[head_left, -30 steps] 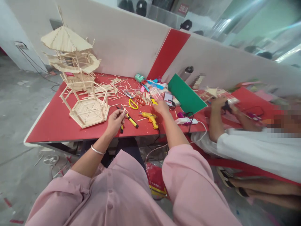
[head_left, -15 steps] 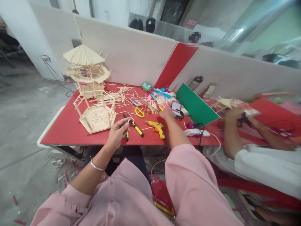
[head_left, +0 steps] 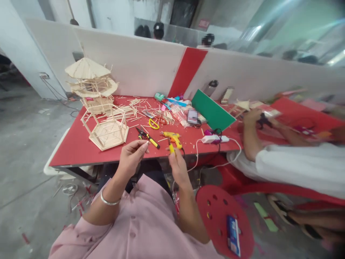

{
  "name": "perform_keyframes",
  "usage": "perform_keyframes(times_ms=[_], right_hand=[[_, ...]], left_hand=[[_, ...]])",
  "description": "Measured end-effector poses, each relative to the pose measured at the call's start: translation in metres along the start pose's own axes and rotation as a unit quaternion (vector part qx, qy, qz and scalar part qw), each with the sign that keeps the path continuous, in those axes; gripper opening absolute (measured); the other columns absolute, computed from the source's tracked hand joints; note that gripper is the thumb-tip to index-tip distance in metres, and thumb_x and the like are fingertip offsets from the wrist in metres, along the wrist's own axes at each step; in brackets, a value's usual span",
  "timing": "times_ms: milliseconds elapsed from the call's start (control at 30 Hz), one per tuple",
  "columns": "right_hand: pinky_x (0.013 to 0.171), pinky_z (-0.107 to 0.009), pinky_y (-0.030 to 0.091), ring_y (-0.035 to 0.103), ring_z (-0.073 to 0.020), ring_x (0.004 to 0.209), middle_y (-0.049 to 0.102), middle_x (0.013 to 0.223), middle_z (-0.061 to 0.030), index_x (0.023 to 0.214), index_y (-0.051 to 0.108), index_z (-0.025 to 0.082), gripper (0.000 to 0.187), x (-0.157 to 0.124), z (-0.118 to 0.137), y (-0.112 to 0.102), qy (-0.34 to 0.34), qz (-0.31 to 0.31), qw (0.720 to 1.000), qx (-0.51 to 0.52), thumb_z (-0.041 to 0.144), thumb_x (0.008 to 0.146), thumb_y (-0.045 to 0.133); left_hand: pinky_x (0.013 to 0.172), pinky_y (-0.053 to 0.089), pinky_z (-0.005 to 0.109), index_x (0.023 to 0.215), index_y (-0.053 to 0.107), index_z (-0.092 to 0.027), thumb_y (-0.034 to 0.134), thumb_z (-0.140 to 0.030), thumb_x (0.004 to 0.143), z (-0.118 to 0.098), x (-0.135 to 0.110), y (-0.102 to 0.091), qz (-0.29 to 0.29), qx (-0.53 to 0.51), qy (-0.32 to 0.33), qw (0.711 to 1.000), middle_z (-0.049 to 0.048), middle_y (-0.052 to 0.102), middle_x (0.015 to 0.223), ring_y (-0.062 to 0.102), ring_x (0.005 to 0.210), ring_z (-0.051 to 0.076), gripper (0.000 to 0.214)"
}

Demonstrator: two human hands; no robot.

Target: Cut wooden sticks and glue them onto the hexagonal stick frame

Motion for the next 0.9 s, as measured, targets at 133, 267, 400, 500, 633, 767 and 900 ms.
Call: perform_keyframes(times_ms=[133,267,400,500,633,767,900], right_hand=[[0.071,-0.033,0.047,0.059,-0.0212,0.072,0.06,0.076,-0.0023,0.091,0.061,0.029,0.028,-0.018,0.033,-0.011,0.003,-0.084,0.996,-0.014,0.048,0.094,0.042],[0.069,-0.032,0.048,0.059,-0.0196,0.069,0.062,0.075,-0.0012,0.094,0.062,0.029,0.026,-0.026,0.046,-0.019,0.001,-0.116,0.993,0.014,0.049,0.094,0.045],[0.062,-0.029,0.049,0.057,-0.0165,0.062,0.061,0.069,0.0026,0.093,0.065,0.029,0.024,-0.025,0.054,-0.008,0.04,-0.084,0.994,0.061,0.05,0.082,0.066],[0.064,-0.029,0.053,0.061,-0.0164,0.065,0.065,0.072,0.0022,0.087,0.066,0.028,0.026,-0.014,0.063,-0.001,0.063,-0.085,0.987,0.123,0.049,0.073,0.075],[0.067,-0.03,0.055,0.064,-0.0165,0.069,0.068,0.074,0.0005,0.078,0.065,0.025,0.022,0.006,0.073,0.009,0.061,-0.088,0.982,0.154,0.043,0.072,0.076],[0.067,-0.03,0.057,0.065,-0.0158,0.068,0.068,0.074,0.0006,0.081,0.066,0.023,0.025,0.018,0.074,0.021,0.058,-0.071,0.979,0.182,0.041,0.069,0.078],[0.069,-0.031,0.056,0.065,-0.0154,0.069,0.068,0.074,0.0011,0.085,0.067,0.02,0.035,0.019,0.072,0.021,0.062,-0.074,0.971,0.22,0.043,0.065,0.082]], left_hand=[[0.038,0.025,0.018,0.076,0.071,-0.016,0.079,-0.048,0.072,-0.013,-0.007,0.003,0.004,0.046,0.025,0.999,-0.0004,0.058,0.057,0.038,0.043,0.004,0.034],[0.04,0.027,0.019,0.065,0.066,-0.016,0.076,-0.049,0.075,-0.018,-0.01,0.007,0.019,0.082,0.039,0.996,-0.0014,0.053,0.054,0.036,0.043,0.005,0.036],[0.049,0.039,0.022,0.068,0.072,-0.018,0.073,-0.042,0.08,-0.028,-0.014,0.013,0.038,0.167,0.104,0.98,0.0012,0.06,0.058,0.048,0.051,0.01,0.027],[0.061,0.046,0.025,0.074,0.076,-0.019,0.072,-0.033,0.08,-0.031,-0.017,0.018,0.1,0.225,0.147,0.958,0.0036,0.068,0.067,0.059,0.062,0.015,0.016],[0.061,0.045,0.025,0.077,0.078,-0.019,0.071,-0.026,0.08,-0.029,-0.017,0.008,0.115,0.257,0.161,0.946,0.0042,0.071,0.068,0.06,0.062,0.016,0.01],[0.06,0.044,0.024,0.081,0.078,-0.017,0.065,-0.027,0.085,-0.028,-0.017,-0.004,0.105,0.272,0.174,0.941,0.004,0.07,0.068,0.059,0.061,0.015,0.016],[0.061,0.046,0.023,0.093,0.078,-0.016,0.062,-0.027,0.088,-0.027,-0.02,-0.004,0.099,0.274,0.187,0.938,0.0042,0.073,0.075,0.06,0.063,0.014,0.02]])
Point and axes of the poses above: each hand's wrist, its own x-axis towards the middle knuckle, its own y-axis out of the palm, z = x × y, the point moved 6 cm from there along x, towards the middle knuckle
